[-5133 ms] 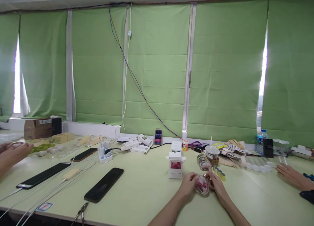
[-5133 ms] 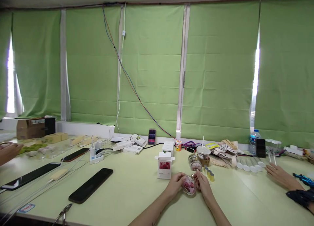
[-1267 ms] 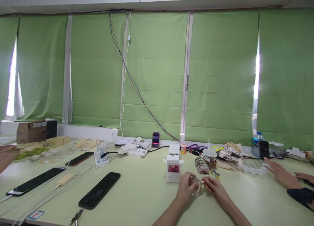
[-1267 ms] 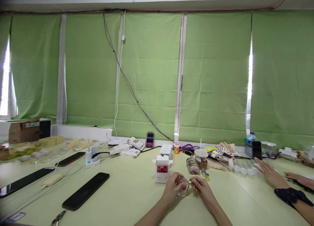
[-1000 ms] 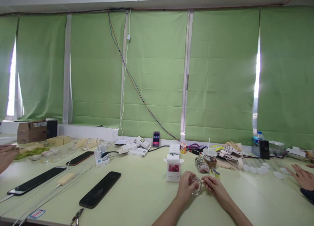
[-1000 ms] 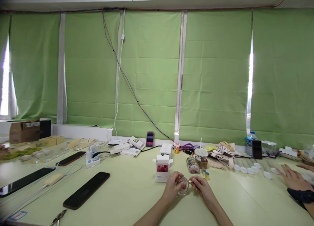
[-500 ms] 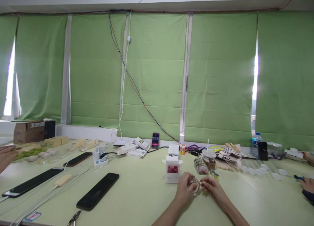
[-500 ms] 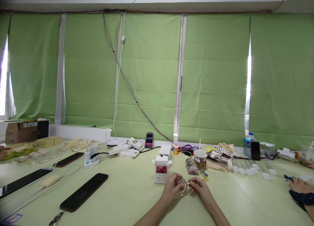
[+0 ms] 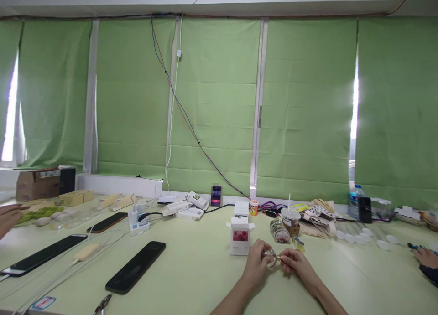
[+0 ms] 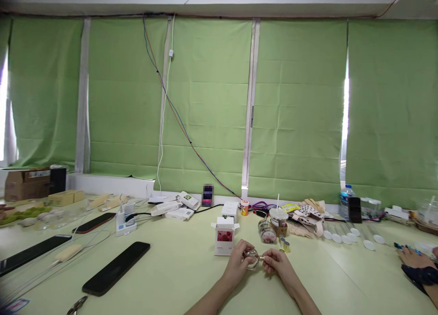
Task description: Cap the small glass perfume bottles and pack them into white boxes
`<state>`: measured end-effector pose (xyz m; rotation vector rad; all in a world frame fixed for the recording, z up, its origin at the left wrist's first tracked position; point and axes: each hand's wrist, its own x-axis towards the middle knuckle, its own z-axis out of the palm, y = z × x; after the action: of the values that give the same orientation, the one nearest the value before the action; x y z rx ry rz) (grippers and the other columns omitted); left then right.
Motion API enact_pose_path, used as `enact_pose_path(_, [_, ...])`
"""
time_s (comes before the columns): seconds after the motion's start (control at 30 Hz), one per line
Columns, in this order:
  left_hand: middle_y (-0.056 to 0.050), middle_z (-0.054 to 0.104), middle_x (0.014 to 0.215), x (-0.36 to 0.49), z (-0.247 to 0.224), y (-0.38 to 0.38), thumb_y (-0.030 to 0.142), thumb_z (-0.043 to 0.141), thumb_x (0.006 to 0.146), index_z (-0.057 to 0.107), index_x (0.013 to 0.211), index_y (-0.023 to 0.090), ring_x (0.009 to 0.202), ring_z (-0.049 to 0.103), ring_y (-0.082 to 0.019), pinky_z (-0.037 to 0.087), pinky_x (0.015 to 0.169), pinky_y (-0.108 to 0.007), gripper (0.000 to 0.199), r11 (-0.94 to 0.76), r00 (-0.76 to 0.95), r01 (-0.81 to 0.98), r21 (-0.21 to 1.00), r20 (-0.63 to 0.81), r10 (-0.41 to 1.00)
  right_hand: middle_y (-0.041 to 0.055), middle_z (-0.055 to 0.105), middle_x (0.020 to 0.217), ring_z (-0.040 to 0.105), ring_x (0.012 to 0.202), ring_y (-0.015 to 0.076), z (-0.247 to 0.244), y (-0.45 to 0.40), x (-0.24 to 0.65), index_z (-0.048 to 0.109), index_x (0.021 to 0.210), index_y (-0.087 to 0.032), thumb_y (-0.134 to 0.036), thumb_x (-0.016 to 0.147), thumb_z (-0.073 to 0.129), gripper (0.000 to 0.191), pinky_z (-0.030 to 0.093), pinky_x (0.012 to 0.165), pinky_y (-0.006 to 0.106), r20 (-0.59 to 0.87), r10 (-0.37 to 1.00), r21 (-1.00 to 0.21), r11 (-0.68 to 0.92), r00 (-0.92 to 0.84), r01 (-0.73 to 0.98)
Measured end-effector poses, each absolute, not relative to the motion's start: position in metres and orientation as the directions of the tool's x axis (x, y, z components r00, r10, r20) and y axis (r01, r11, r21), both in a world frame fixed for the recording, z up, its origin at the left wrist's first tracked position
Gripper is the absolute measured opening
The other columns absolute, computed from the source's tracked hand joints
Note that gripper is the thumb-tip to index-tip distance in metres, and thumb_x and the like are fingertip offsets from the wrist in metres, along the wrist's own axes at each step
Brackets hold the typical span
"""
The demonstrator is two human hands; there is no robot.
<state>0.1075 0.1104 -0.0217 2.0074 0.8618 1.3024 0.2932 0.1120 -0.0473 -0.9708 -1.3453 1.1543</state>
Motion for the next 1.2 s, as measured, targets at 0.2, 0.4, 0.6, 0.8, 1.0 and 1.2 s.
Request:
enact_pose_path(0.2, [-0.003, 0.058, 0.088, 0.108, -0.021, 0.11, 0.005, 0.049, 0.064, 0.055, 0.085, 0.019, 0.087, 0.054, -0.019, 0.039, 0.076, -0.028, 0.026, -0.628, 0.325, 0.21, 0.749, 0.553, 0.768, 0.0, 0.062, 0.05, 0.053, 0.037, 0.0071, -0.055, 0.118, 0.293, 0.059, 0.063, -0.014, -0.06, 0.059, 0.072, 0.048, 0.035, 0.037, 0.017, 0.183, 0.979, -0.983, 0.183, -0.092, -0.008])
enact_pose_path(0.4, [-0.003, 0.057, 0.088, 0.107, -0.017, 0.107, 0.005, 0.048, 0.064, 0.055, 0.083, 0.019, 0.087, 0.053, -0.019, 0.039, 0.077, -0.027, 0.024, -0.619, 0.325, 0.215, 0.756, 0.542, 0.775, 0.001, 0.063, 0.047, 0.053, 0.033, 0.0071, -0.058, 0.121, 0.293, 0.056, 0.061, -0.014, -0.063, 0.06, 0.068, 0.05, 0.033, 0.033, 0.015, 0.179, 0.979, -0.983, 0.182, -0.093, 0.018])
enact_pose_path(0.6, [-0.003, 0.056, 0.089, 0.107, -0.019, 0.109, 0.005, 0.048, 0.064, 0.054, 0.086, 0.019, 0.088, 0.053, -0.019, 0.04, 0.077, -0.027, 0.026, -0.623, 0.322, 0.187, 0.76, 0.552, 0.769, -0.0003, 0.061, 0.044, 0.052, 0.031, 0.0072, -0.057, 0.12, 0.291, 0.056, 0.061, -0.014, -0.067, 0.059, 0.066, 0.054, 0.032, 0.03, 0.015, 0.176, 0.981, -0.983, 0.179, -0.075, 0.032])
enact_pose_path(0.8, [-0.003, 0.056, 0.088, 0.108, -0.021, 0.11, 0.007, 0.049, 0.066, 0.054, 0.084, 0.019, 0.087, 0.051, -0.019, 0.038, 0.077, -0.028, 0.022, -0.609, 0.279, 0.191, 0.77, 0.552, 0.786, 0.0016, 0.059, 0.044, 0.053, 0.031, 0.0083, -0.057, 0.123, 0.29, 0.058, 0.061, -0.013, -0.076, 0.062, 0.055, 0.063, 0.032, 0.03, 0.016, 0.168, 0.985, -0.986, 0.169, -0.044, 0.015])
enact_pose_path(1.0, [-0.003, 0.056, 0.086, 0.11, -0.024, 0.114, 0.008, 0.049, 0.067, 0.054, 0.085, 0.019, 0.085, 0.05, -0.02, 0.037, 0.075, -0.028, 0.022, -0.589, 0.213, 0.18, 0.788, 0.554, 0.805, 0.0022, 0.064, 0.062, 0.061, 0.046, 0.0143, -0.046, 0.116, 0.293, 0.066, 0.083, -0.016, -0.071, 0.061, 0.062, 0.059, 0.047, 0.041, 0.024, 0.246, 0.968, -0.965, 0.249, 0.042, -0.082])
enact_pose_path(1.2, [-0.003, 0.056, 0.088, 0.11, -0.024, 0.114, 0.007, 0.048, 0.067, 0.053, 0.085, 0.019, 0.086, 0.05, -0.02, 0.037, 0.076, -0.028, 0.022, -0.596, 0.231, 0.21, 0.775, 0.553, 0.801, 0.0059, 0.07, 0.085, 0.067, 0.079, 0.0247, -0.037, 0.109, 0.294, 0.07, 0.087, -0.019, -0.05, 0.058, 0.077, 0.043, 0.053, 0.077, 0.038, 0.363, 0.932, -0.931, 0.363, 0.007, -0.018])
